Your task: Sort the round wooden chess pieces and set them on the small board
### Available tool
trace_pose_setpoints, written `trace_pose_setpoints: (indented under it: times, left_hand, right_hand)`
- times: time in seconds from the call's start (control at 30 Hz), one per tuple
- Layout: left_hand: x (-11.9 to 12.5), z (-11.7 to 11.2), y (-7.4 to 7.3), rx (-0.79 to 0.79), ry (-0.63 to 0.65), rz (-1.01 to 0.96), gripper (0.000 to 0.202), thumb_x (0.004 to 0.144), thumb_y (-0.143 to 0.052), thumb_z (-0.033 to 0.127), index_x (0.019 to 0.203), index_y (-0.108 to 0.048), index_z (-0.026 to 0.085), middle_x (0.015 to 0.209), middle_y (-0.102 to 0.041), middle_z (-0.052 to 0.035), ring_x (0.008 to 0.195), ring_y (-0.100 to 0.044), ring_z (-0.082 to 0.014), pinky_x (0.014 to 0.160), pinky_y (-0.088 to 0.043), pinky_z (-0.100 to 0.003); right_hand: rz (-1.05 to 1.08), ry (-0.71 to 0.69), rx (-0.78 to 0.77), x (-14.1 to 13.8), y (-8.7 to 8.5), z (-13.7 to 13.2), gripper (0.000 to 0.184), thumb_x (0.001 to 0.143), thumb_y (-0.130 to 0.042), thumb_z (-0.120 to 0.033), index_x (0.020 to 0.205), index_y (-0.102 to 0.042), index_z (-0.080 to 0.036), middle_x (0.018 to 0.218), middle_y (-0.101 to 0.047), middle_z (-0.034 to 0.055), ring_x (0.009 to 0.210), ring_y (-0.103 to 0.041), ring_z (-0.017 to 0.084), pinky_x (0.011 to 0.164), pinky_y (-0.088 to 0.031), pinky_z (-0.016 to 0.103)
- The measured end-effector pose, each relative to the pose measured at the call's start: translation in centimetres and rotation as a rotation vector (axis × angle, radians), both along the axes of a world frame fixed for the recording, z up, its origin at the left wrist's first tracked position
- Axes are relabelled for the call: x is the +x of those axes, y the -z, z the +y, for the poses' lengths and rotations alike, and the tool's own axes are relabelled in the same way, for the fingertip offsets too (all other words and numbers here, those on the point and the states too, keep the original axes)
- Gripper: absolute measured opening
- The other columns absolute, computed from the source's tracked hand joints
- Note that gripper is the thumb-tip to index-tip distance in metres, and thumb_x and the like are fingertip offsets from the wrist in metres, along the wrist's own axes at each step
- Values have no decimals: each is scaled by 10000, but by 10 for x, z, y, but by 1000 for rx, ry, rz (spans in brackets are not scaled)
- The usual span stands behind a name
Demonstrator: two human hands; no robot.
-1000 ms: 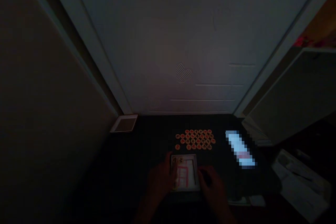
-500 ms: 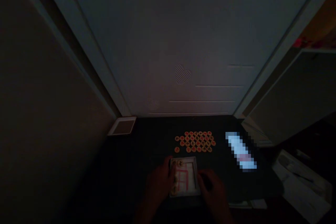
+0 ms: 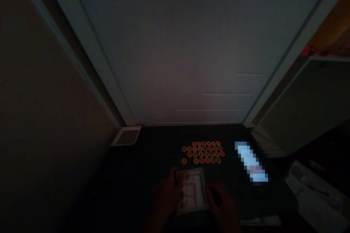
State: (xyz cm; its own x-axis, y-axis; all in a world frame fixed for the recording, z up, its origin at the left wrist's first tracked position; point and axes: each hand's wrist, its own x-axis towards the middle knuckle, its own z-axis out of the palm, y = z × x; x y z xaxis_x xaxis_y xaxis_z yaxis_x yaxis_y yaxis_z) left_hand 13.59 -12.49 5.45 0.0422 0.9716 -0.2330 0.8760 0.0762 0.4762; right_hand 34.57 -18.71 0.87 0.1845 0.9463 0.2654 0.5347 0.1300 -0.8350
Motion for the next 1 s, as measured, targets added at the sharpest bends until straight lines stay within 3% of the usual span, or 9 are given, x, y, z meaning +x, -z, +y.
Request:
trace_pose_setpoints:
  times: [0.23,0.63,0.8,1.0]
  left_hand:
    - [3,-2,-3,7,-1,43,386,1047,-303,428,1276,-556,248,1072,-770,-101,991,-730,-267,803,-484,-336]
    - [-1,-3,4,36,-31,-26,441,1047,-298,436,1371,-504,220,1111,-762,-108,989,-734,-264,808,-497,-336]
    - [-14,-3,14,71,-60,-182,417,1038,-305,401,1365,-518,254,1173,-750,-80,1011,-731,-245,837,-517,-333]
    - [-30,-1,35,176,-68,-444,369,981,-409,467,1174,-641,254,1084,-767,-42,989,-726,-222,851,-556,-307]
  right_hand:
    - [25,-21,-27,0,5,-1,305,941,-584,-499,974,-756,-249,904,-758,56,803,-728,204,726,-585,247]
    - [42,-39,-69,-1,-3,-5,306,960,-559,-476,1022,-746,-242,944,-753,67,851,-714,214,788,-573,282]
    - [77,-17,-77,-1,-7,-5,337,955,-556,-503,998,-755,-235,951,-760,79,873,-719,222,779,-580,283]
    - [197,102,-67,20,-9,4,415,893,-613,-582,978,-772,-207,956,-784,99,874,-748,252,735,-616,301]
